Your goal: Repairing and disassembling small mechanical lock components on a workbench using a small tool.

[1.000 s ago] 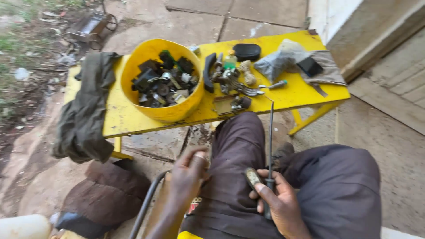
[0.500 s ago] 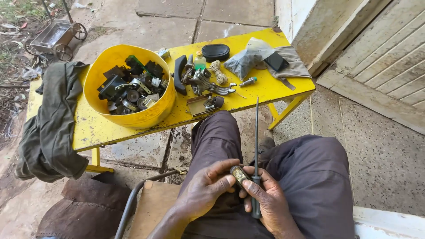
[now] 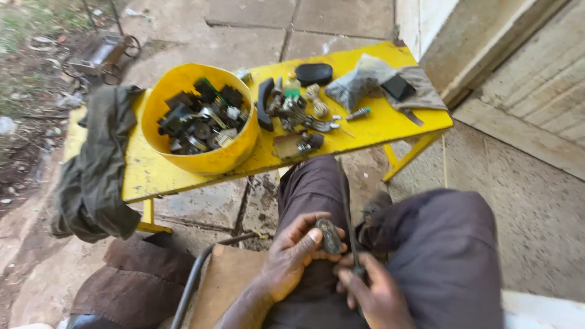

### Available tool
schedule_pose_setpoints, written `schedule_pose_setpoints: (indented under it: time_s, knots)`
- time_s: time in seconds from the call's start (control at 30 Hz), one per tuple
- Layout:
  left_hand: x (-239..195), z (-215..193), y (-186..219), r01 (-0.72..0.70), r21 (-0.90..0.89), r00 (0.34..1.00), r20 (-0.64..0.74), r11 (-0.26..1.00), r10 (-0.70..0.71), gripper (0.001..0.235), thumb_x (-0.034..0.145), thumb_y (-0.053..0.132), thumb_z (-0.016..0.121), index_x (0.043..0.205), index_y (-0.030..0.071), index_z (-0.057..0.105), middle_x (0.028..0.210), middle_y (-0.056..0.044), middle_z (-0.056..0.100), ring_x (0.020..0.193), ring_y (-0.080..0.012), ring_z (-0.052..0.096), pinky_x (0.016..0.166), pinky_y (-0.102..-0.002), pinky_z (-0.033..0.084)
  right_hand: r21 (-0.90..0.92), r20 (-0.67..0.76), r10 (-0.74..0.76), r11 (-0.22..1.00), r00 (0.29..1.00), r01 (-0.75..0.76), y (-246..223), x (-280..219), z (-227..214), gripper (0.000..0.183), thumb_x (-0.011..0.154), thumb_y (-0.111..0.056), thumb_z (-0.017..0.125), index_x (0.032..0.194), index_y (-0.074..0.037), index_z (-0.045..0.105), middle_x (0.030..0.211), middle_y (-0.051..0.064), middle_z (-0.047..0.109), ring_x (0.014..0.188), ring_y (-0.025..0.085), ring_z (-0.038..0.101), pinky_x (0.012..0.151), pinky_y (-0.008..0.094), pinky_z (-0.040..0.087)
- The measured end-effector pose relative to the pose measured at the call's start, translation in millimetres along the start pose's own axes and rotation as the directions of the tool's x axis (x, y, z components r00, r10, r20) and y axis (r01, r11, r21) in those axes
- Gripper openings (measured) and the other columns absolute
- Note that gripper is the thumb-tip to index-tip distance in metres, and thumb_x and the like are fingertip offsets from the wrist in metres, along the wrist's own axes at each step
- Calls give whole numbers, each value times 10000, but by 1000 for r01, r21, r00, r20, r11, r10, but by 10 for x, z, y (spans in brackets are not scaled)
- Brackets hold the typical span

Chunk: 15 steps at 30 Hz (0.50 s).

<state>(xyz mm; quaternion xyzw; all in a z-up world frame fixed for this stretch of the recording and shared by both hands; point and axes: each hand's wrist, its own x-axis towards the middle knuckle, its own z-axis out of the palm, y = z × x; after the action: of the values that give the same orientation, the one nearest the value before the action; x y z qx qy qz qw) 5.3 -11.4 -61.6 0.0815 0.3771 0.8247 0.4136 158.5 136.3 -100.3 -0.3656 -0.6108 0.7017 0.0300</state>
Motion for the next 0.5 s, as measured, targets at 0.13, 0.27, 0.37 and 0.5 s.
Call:
schedule_pose_setpoints:
  time_s: [0.13, 0.27, 0.37, 0.5]
  knots:
    - [48, 239, -113, 109, -45, 984, -135, 993, -114, 488, 1037, 219, 554, 1445, -48, 541, 1033, -280, 694, 850, -355, 748, 754, -478, 677, 270, -98, 116, 959, 988, -86, 32, 31, -89, 144, 1017, -47, 638, 1150, 5, 641, 835, 192, 654, 635, 262, 602, 432, 363, 428]
    - [251, 279, -54, 132, -72, 972, -186, 989, -143, 478, 1011, 155, 482, 1433, -36, 597, 923, -265, 693, 709, -331, 708, 579, -449, 642, 351, -140, -51, 931, 989, 98, -81, -5, -345, 159, 1002, -83, 636, 1133, 5, 616, 816, 193, 646, 616, 260, 612, 442, 355, 444]
    - [207, 236, 172, 175, 242, 938, -336, 954, -87, 476, 1003, 218, 396, 1348, 31, 666, 911, -206, 692, 646, -279, 682, 450, -370, 550, 328, -310, -248, 878, 918, 348, -44, 11, -636, 137, 1013, -69, 638, 1144, -31, 656, 700, 145, 598, 554, 224, 590, 469, 328, 493]
    - [120, -38, 172, -31, 202, 932, -347, 979, 101, 406, 1010, 242, 383, 1217, 11, 644, 749, -174, 634, 504, -247, 589, 363, -345, 390, 371, -405, -286, 817, 868, 442, -135, 96, -771, 313, 1114, -290, 582, 885, -76, 580, 684, 97, 523, 506, 233, 511, 429, 374, 457]
